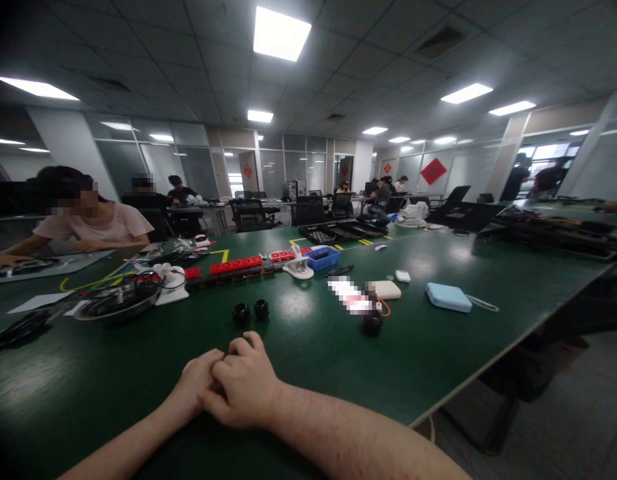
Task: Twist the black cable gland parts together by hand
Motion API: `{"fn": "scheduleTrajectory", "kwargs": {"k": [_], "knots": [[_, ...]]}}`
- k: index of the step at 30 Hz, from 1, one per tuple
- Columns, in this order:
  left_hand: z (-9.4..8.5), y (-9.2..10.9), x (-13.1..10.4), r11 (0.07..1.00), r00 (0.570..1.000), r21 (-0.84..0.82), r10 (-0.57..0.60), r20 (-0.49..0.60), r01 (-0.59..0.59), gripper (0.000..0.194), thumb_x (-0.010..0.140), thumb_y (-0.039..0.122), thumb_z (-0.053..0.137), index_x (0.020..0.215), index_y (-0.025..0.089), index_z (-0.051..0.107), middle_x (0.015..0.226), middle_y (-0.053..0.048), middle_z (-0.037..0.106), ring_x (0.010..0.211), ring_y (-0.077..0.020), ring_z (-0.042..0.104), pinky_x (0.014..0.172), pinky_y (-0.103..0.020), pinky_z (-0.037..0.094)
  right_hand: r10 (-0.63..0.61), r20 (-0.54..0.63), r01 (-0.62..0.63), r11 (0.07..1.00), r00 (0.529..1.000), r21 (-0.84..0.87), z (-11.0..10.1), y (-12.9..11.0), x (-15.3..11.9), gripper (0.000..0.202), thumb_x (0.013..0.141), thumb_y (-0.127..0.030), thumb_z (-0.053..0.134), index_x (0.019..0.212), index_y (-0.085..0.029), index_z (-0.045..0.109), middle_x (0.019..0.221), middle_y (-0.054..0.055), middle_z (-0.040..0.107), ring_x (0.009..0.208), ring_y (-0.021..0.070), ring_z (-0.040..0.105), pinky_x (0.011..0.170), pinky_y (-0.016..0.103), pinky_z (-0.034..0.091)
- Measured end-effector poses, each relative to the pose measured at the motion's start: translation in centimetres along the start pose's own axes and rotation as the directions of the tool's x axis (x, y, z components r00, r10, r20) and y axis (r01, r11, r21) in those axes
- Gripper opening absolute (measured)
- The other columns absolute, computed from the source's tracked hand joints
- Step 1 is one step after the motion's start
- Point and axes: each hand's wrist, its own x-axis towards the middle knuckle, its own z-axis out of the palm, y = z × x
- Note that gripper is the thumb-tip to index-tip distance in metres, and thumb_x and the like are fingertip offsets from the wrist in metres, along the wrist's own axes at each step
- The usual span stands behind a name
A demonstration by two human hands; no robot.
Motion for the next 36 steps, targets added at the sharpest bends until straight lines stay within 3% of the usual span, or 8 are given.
{"fn": "scheduleTrajectory", "kwargs": {"k": [8,14,20,26,36], "knots": [[0.1,-0.3,-0.4,0.996,0.996,-0.057,0.063,-0.066,-0.067,0.011,0.069,0.020,0.047,0.070,0.018,0.057,0.078,0.000,0.058,0.077,-0.0160,0.053,0.070,-0.025,0.035,0.085,-0.020,-0.084,0.996,0.996,0.008,-0.3,-0.1,-0.2,0.018,0.076,-0.034,0.049,0.067,-0.019,0.050,0.068,0.000,0.060,0.079,0.0166,0.043,0.082,0.035,0.023],[-0.2,0.0,-0.5,0.996,0.997,-0.084,0.023,-0.075,-0.030,0.011,0.066,0.016,0.047,0.070,0.018,0.057,0.077,0.000,0.057,0.078,-0.0163,0.053,0.067,-0.024,0.034,0.165,-0.039,-0.166,0.986,0.985,-0.018,-0.4,-0.1,-0.2,0.017,0.077,-0.033,0.048,0.069,-0.019,0.048,0.070,0.000,0.059,0.078,0.0161,0.042,0.077,0.034,0.024],[-0.3,0.1,-0.6,0.995,0.997,-0.090,0.023,-0.076,-0.030,0.012,0.068,0.029,0.051,0.070,0.018,0.056,0.077,0.000,0.057,0.076,-0.0165,0.053,0.065,-0.024,0.035,0.256,-0.056,-0.258,0.965,0.965,-0.043,-0.3,0.6,-0.2,0.016,0.078,-0.033,0.048,0.071,-0.018,0.047,0.071,0.001,0.057,0.077,0.0166,0.041,0.074,0.033,0.025],[-0.2,-0.1,-0.6,0.995,0.996,-0.091,0.040,-0.082,-0.047,0.016,0.067,0.034,0.052,0.067,0.018,0.055,0.073,0.000,0.055,0.072,-0.0163,0.053,0.063,-0.024,0.035,0.345,-0.075,-0.347,0.938,0.936,-0.013,-0.2,0.9,0.0,0.019,0.079,-0.036,0.048,0.085,-0.018,0.051,0.078,0.003,0.055,0.076,0.0179,0.040,0.070,0.031,0.027],[-0.6,0.6,-0.9,0.996,0.998,-0.082,0.014,-0.063,-0.019,0.016,0.067,0.033,0.051,0.067,0.018,0.055,0.076,0.000,0.056,0.077,-0.0181,0.053,0.066,-0.026,0.036,0.344,-0.058,-0.344,0.939,0.937,0.019,0.4,1.1,-0.1,0.029,0.081,-0.038,0.046,0.100,-0.017,0.050,0.087,0.006,0.057,0.082,0.0198,0.040,0.074,0.032,0.028]]}}
